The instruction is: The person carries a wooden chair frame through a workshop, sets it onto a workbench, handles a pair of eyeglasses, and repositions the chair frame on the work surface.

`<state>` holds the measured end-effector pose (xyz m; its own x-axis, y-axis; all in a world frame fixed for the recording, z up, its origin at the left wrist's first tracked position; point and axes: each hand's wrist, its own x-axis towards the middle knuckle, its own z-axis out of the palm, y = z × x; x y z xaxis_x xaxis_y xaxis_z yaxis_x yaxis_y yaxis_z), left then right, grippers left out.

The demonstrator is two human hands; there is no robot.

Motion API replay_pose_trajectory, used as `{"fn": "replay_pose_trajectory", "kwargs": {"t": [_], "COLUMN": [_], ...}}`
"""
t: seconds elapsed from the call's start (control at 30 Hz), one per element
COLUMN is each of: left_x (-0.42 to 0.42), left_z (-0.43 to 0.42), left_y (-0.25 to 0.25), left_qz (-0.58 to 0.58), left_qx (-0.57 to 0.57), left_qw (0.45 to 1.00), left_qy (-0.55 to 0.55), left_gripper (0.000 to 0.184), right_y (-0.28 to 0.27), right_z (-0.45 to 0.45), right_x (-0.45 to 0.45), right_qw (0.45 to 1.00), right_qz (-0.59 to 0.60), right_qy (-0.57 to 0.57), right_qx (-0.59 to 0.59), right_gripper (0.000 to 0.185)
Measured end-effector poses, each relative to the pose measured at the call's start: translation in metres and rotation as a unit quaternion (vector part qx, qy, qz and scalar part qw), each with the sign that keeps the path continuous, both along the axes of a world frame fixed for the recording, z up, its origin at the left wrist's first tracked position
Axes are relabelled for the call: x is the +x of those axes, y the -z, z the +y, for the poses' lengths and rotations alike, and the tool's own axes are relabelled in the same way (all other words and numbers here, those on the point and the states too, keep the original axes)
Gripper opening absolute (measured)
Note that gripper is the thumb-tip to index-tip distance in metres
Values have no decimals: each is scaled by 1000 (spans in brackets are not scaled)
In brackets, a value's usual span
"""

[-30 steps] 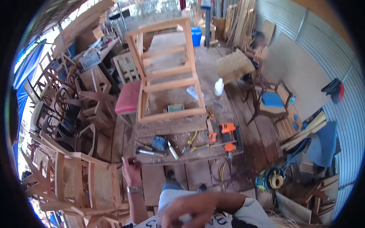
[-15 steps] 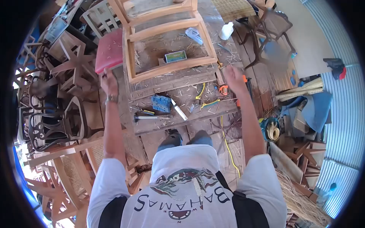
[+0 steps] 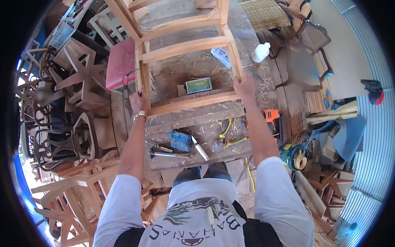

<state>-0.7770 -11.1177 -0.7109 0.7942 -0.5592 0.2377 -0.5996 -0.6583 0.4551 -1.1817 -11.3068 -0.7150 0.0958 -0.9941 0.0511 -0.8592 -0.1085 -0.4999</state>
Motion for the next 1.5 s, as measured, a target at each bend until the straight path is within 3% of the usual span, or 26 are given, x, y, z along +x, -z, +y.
{"fn": "replay_pose_trajectory", "kwargs": {"t": [0.07,0.17,0.47,1.2,1.5], "left_x": [-7,-6,-9,-2,-2], "left_z": [-2,-2,-5,-1,0], "left_y": [-5,-6,-6,0,-11], "left_qz": [-6,-6,-19,42,-3], "left_qx": [5,25,10,41,51], "left_qw": [1000,1000,1000,998,996], "left_qy": [-27,-3,21,32,70], "left_gripper": [55,59,57,57,49], "right_y": [14,-6,27,6,3], "right_z": [6,11,-1,3,4], "right_x": [-4,3,-3,0,-1], "right_qw": [998,994,997,997,998], "right_qz": [8,88,61,59,49], "right_qy": [0,23,30,35,19], "right_qx": [-65,-61,-46,34,36], "right_gripper": [45,48,54,59,56]}}
